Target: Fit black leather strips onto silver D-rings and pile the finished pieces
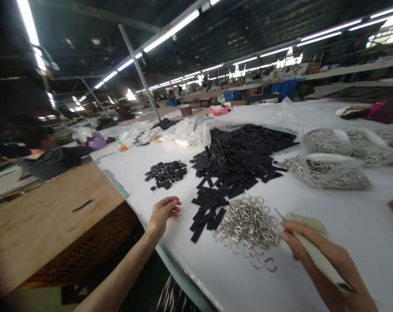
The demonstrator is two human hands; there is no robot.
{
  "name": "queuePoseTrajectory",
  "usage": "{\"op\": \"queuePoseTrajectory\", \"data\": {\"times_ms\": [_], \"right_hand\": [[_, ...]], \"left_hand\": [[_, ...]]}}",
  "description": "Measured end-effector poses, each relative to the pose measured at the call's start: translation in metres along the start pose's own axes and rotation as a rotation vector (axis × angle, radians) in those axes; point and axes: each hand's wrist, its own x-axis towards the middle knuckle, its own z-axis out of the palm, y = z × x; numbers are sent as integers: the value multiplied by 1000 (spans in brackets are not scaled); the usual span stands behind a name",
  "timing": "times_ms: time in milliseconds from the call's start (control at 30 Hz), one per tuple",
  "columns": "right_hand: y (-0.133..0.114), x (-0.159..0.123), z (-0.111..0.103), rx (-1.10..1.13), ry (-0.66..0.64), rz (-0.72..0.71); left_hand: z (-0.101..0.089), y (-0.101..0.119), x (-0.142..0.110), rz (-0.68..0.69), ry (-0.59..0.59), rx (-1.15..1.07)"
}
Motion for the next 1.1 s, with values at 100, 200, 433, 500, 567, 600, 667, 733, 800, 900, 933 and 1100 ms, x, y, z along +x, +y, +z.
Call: {"op": "queuePoseTrajectory", "data": {"times_ms": [100, 200, 433, 500, 567, 600, 667, 733, 800, 900, 933, 1100], "right_hand": [[-15, -1, 0, -55, -22, -59], [-18, -5, 5, -61, -116, -116], [-15, -10, 18, -250, -288, -356], [-17, -9, 19, -292, -289, -392], [-19, -9, 19, -329, -289, -404], [-20, -9, 19, -349, -295, -409], [-21, -9, 20, -387, -310, -414], [-22, -9, 22, -414, -310, -417], [-24, -8, 24, -429, -300, -416], [-27, -7, 25, -453, -321, -397], [-28, -6, 24, -458, -340, -380], [-31, -2, 12, -412, -430, -207]], "left_hand": [[19, -8, -32, 44, -132, 130], [32, -5, -44, 248, -210, 439], [53, 1, -41, 484, -406, 1130], [58, 3, -40, 469, -413, 1147], [63, 7, -40, 460, -401, 1158], [66, 9, -40, 461, -394, 1158], [73, 13, -40, 472, -398, 1151], [82, 15, -40, 484, -428, 1142], [93, 15, -38, 476, -463, 1141], [106, 14, -30, 430, -483, 1138], [108, 14, -26, 413, -484, 1129], [111, 9, -12, 333, -474, 1001]]}}
